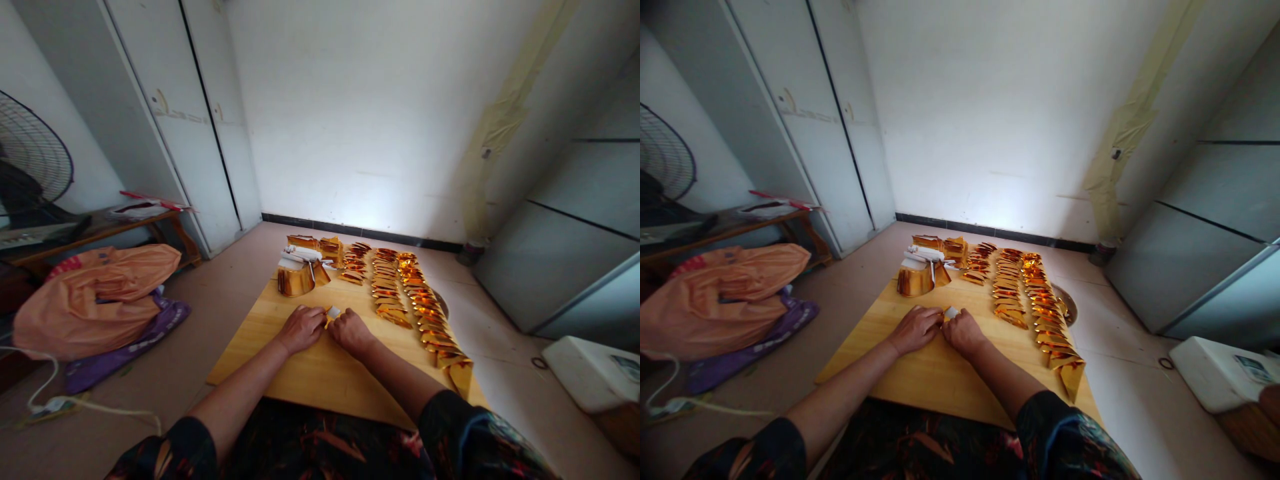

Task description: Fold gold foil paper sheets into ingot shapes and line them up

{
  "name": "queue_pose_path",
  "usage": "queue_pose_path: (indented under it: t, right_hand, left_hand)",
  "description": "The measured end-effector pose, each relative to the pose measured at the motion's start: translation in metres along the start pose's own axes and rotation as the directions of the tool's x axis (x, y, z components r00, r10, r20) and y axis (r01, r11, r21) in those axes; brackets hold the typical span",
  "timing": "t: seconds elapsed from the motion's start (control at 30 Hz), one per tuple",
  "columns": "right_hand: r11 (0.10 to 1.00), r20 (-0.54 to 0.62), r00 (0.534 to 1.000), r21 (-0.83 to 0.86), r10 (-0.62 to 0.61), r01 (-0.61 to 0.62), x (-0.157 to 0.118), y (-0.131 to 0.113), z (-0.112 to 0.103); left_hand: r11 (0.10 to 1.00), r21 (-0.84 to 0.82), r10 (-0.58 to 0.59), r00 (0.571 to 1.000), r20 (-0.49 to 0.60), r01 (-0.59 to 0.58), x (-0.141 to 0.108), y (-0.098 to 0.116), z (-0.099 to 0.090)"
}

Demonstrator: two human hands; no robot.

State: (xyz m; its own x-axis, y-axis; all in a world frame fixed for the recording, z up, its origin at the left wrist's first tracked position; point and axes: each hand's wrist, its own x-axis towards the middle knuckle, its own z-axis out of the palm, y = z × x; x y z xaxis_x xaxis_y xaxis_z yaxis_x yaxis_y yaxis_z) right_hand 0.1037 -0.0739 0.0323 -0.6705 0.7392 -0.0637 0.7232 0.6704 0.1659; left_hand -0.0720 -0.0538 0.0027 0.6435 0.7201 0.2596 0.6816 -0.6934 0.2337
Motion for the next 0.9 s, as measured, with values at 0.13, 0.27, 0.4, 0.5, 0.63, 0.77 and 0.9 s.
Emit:
queue_pose_path:
  t: [0.13, 0.27, 0.4, 0.5, 0.63, 0.77, 0.9]
  right_hand:
    - [0.999, -0.096, 0.995, -0.025, -0.032, 0.029, -0.006, 0.011, 0.014]
    - [0.999, -0.192, 0.981, -0.030, -0.026, 0.021, -0.007, 0.020, 0.031]
    - [0.999, -0.261, 0.965, -0.020, 0.030, -0.037, -0.007, 0.024, 0.041]
    - [0.996, -0.303, 0.949, 0.012, 0.087, -0.087, -0.008, 0.025, 0.044]
    - [0.988, -0.320, 0.935, 0.065, 0.150, -0.136, -0.010, 0.021, 0.044]
    - [0.964, -0.333, 0.908, 0.160, 0.255, -0.212, -0.014, 0.011, 0.044]
    - [0.896, -0.303, 0.862, 0.317, 0.406, -0.310, -0.017, 0.004, 0.047]
  left_hand:
    - [0.999, -0.042, -0.026, 1.000, -0.006, 0.026, 0.002, -0.004, 0.001]
    - [0.997, -0.069, -0.051, 0.996, -0.069, 0.046, 0.004, -0.006, 0.006]
    - [0.998, -0.070, -0.013, 0.993, -0.120, 0.005, 0.008, -0.009, 0.013]
    - [0.999, -0.042, 0.010, 0.991, -0.133, -0.016, 0.011, -0.010, 0.017]
    - [1.000, 0.000, 0.003, 0.988, -0.156, -0.003, 0.013, -0.006, 0.018]
    - [1.000, 0.023, -0.004, 0.985, -0.174, 0.008, 0.012, 0.002, 0.015]
    - [1.000, -0.025, 0.002, 0.986, -0.168, -0.006, 0.009, 0.011, 0.016]
